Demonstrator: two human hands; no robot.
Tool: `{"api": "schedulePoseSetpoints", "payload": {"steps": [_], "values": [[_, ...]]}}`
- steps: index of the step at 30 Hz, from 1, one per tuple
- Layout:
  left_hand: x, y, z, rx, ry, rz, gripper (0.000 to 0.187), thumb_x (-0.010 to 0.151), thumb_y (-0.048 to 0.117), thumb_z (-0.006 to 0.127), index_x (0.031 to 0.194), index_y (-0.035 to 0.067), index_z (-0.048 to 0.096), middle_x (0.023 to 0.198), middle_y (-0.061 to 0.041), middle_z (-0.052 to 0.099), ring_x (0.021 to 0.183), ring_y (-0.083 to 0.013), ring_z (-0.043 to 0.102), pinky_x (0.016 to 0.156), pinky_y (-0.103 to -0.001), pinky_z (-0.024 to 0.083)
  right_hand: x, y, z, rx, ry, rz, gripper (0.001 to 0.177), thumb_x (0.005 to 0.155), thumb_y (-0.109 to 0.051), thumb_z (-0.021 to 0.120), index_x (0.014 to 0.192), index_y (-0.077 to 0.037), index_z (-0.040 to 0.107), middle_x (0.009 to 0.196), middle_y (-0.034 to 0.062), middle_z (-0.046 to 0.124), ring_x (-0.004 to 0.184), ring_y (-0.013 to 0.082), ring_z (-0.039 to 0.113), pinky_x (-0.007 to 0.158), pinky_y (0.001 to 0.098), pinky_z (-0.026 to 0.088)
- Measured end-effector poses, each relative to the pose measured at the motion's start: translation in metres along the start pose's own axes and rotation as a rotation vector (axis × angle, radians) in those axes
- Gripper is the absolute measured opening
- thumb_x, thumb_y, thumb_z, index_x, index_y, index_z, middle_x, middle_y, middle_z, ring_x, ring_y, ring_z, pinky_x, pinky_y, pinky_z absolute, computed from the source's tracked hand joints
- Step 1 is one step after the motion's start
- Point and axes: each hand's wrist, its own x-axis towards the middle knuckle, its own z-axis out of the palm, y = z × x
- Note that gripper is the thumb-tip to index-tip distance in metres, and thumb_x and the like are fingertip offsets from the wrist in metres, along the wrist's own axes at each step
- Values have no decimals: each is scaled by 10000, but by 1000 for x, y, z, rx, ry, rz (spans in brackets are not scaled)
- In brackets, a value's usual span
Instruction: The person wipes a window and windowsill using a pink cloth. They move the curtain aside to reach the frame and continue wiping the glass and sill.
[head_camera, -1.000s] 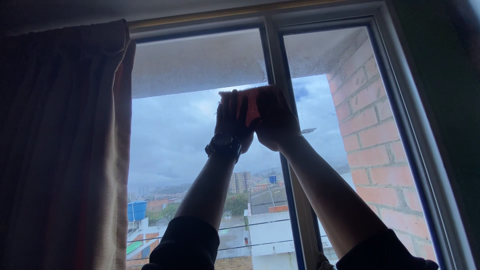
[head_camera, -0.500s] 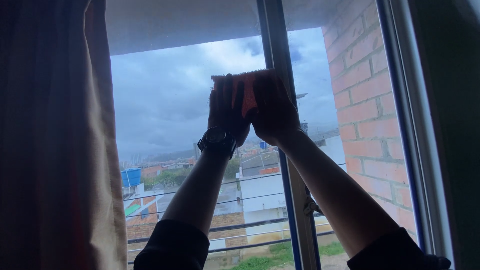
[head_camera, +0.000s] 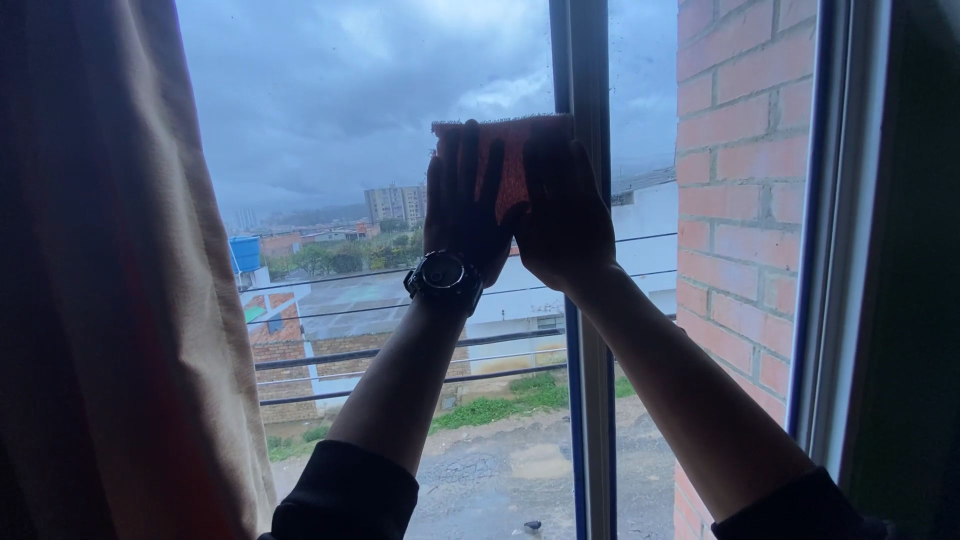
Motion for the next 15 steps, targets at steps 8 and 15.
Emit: {"api": "schedulePoseSetpoints", "payload": {"steps": [8,15], "values": [[-53,-28,66,228,257,240,784,981,664,521,1514,90,481,1595,-197,407,1513,-392,321,1313,-561,74,-71,-15,14,16,156,48,597,1049,-344,594,1509,-3,424,1486,202,573,1507,377,313,1286,457,217],[-108,-26,76,116,220,187,862,872,592,724,1549,147,430,1576,-218,423,1473,-432,397,1286,-550,237,-117,-37,-6,-108,-216,170,238,1043,-341,582,1054,-122,677,1316,76,678,1494,300,401,1256,526,190]]}}
